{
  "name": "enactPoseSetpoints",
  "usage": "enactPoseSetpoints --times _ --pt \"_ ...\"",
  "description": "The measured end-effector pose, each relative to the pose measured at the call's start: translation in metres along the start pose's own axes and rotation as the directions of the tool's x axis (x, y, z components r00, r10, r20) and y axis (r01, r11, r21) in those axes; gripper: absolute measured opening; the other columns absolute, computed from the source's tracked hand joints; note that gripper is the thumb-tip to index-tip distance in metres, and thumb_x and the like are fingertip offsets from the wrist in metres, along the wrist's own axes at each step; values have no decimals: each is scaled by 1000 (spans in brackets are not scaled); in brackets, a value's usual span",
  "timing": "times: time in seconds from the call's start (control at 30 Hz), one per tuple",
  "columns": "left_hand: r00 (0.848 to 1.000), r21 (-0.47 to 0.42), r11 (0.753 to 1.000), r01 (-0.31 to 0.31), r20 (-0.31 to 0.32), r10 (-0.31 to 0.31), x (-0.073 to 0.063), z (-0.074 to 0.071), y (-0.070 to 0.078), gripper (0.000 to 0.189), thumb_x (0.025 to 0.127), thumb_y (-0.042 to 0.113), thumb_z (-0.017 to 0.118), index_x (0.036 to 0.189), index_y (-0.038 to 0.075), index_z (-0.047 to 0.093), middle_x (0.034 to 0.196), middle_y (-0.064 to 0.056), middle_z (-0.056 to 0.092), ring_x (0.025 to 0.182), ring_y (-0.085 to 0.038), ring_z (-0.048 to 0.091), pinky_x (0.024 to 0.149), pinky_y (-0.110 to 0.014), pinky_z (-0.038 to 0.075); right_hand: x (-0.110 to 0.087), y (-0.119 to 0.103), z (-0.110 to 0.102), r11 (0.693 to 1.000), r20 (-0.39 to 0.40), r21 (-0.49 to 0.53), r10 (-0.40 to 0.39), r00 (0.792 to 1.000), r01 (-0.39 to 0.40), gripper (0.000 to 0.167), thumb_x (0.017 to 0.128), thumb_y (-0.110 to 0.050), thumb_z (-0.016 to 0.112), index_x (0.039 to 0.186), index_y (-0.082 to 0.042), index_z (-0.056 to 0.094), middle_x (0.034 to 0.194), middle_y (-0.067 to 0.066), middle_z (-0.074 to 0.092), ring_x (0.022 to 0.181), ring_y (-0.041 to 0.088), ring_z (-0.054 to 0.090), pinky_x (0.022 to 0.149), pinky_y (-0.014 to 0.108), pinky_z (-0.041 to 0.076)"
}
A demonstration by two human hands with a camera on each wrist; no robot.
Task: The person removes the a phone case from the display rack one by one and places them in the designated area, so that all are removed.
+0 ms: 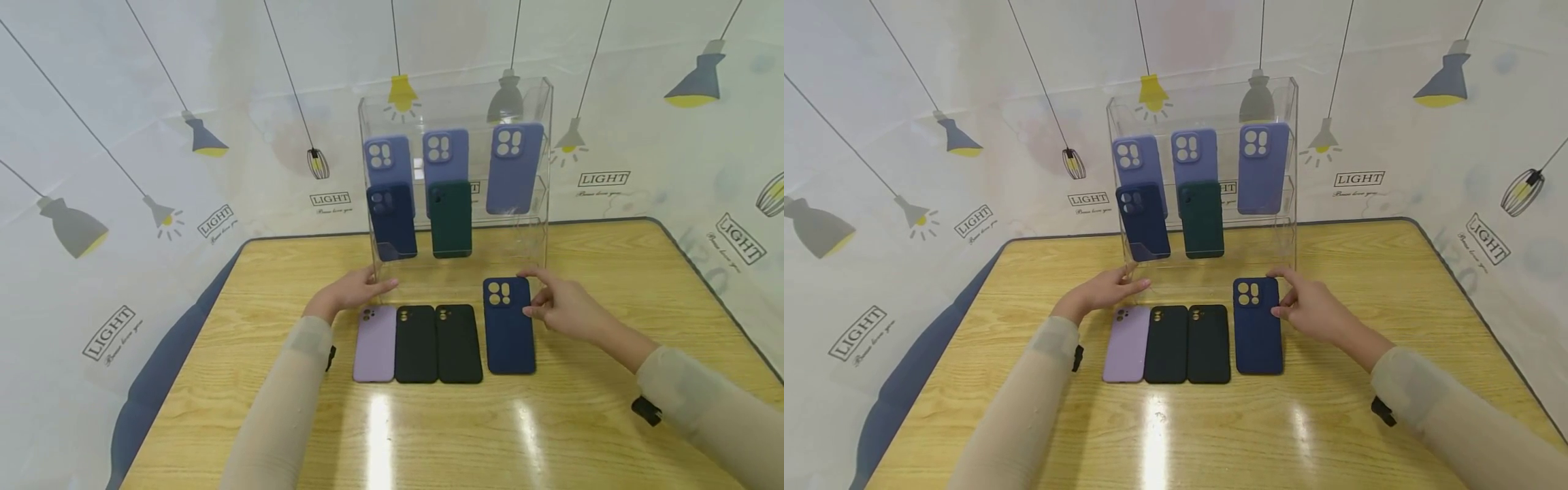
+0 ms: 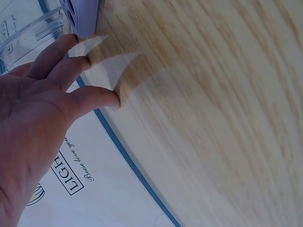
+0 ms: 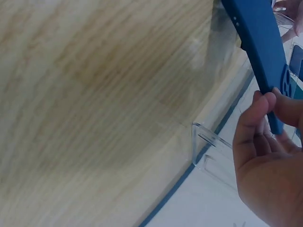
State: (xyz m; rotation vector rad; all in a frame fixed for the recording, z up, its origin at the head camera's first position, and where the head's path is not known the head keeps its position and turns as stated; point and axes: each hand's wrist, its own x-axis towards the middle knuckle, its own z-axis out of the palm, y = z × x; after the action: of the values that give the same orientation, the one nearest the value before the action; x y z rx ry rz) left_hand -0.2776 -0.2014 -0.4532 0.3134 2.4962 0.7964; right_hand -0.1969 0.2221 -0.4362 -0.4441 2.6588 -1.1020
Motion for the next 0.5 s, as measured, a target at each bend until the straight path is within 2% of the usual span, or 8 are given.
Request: enactPoseSetpoints --times 0.2,0.5 --pt "1000 4 1000 -2 -2 2 -1 0 0 106 99 80 48 173 14 11 170 -23 39 157 -39 41 127 -56 38 0 7 6 992 89 114 46 995 -56 69 102 -5 69 162 -4 34 94 14 73 57 14 54 53 29 47" --pt "1000 -2 1000 -3 -6 3 -1 0 0 106 99 80 49 173 14 12 169 -24 39 157 -39 41 128 -56 37 8 13 15 995 123 71 57 991 -66 67 102 -5 68 160 0 36 85 12 73 62 19 60 55 31 47"
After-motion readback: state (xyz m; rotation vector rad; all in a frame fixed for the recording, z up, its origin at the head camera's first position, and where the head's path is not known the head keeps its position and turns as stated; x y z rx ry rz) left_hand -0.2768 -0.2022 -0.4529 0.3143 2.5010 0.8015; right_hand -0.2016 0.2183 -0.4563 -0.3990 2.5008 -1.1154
